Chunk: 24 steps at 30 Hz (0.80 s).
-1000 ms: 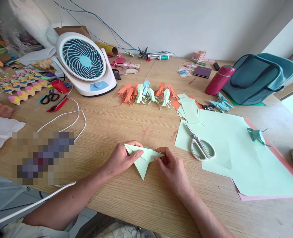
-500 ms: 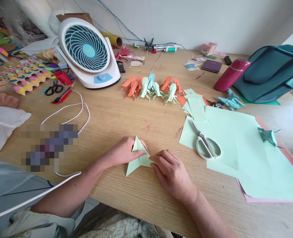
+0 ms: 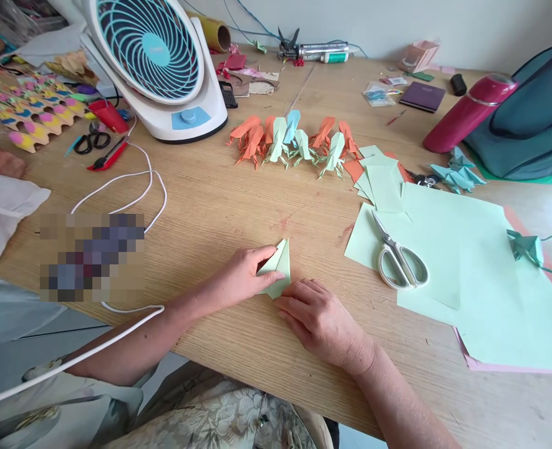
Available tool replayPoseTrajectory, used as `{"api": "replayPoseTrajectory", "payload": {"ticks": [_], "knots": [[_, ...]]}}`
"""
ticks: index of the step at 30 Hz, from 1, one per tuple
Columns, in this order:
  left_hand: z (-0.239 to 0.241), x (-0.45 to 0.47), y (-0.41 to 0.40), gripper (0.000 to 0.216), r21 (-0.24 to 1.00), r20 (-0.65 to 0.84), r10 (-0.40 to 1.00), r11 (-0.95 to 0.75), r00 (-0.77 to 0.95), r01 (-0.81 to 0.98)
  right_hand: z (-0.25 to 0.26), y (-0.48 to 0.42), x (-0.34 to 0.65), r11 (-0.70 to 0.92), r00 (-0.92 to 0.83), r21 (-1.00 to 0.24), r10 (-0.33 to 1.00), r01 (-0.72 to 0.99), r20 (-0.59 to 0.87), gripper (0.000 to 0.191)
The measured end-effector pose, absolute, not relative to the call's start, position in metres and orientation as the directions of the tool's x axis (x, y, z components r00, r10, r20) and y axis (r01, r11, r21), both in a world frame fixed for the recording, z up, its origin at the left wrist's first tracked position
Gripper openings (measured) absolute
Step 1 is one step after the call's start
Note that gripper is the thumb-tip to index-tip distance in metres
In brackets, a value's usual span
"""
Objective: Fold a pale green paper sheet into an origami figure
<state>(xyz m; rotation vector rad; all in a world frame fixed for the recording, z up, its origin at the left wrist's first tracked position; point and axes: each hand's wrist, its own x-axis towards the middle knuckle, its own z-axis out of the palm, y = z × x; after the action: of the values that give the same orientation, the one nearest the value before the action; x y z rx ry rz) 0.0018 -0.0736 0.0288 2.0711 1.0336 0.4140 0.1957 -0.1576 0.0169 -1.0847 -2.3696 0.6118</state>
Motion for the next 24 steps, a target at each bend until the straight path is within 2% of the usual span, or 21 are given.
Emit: {"api": "replayPoseTrajectory", "payload": {"ticks": [6,12,24], "knots": [[0.025,-0.001,-0.072,0.023,0.747,-0.123,0.743,-0.367,0.658,0.555,0.015,-0.156,0.201,0.574,-0.532,-0.520,0.810,0.633,0.246,0.024],[0.031,-0.002,-0.071,0.029,0.778,-0.134,0.735,-0.338,0.665,0.530,0.014,-0.155,0.197,0.608,-0.594,-0.484,0.778,0.629,0.205,0.028],[0.034,-0.002,-0.069,0.023,0.807,-0.154,0.731,-0.295,0.665,0.512,0.012,-0.158,0.193,0.616,-0.630,-0.456,0.763,0.642,0.143,0.032]]}}
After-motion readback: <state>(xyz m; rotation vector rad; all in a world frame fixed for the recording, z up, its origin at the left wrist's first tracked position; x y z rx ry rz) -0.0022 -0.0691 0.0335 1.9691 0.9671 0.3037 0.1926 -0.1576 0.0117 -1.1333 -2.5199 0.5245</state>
